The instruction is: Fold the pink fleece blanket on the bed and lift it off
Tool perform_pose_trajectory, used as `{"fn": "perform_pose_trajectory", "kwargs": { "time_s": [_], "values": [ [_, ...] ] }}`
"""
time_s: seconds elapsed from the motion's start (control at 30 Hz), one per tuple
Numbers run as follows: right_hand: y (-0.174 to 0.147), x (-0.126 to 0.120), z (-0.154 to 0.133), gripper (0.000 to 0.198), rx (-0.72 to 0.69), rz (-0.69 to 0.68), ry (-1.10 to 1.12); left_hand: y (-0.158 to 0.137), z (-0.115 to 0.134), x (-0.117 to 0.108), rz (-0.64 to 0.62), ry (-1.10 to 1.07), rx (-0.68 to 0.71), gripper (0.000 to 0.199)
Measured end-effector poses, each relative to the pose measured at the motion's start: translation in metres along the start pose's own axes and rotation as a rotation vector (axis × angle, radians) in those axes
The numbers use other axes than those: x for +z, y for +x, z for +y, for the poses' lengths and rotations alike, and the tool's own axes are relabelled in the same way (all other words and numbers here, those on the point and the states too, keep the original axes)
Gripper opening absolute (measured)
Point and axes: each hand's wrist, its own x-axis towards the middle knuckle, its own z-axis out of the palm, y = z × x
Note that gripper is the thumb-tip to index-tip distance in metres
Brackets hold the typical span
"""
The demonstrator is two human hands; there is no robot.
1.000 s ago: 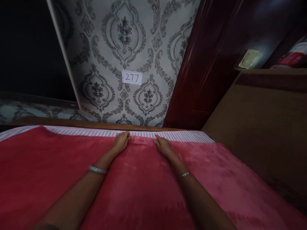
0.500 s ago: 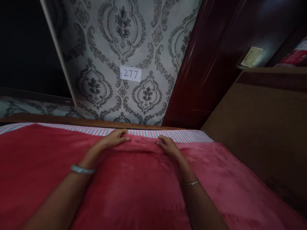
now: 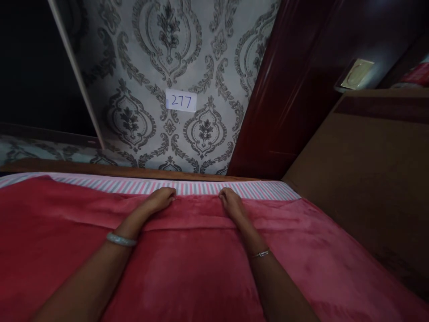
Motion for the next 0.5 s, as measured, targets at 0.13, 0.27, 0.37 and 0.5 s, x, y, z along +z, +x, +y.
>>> {"fn": "perform_pose_trajectory", "kwargs": {
  "time_s": [0.13, 0.27, 0.37, 0.5],
  "values": [
    [0.001, 0.003, -0.001, 0.014, 0.012, -0.046, -0.119, 0.001, -0.005, 0.001, 0.004, 0.033, -0.044, 0.014],
    [0.001, 0.008, -0.002, 0.013, 0.045, -0.056, -0.191, -0.001, -0.004, 0.004, 0.025, 0.059, -0.087, 0.020],
    [0.001, 0.007, -0.003, 0.014, 0.057, -0.062, -0.203, -0.005, 0.000, 0.005, 0.043, 0.080, -0.104, 0.023],
    [-0.007, -0.010, -0.012, 0.024, 0.044, -0.019, -0.166, -0.006, 0.006, 0.000, 0.072, 0.122, -0.107, 0.025]
  ]
}}
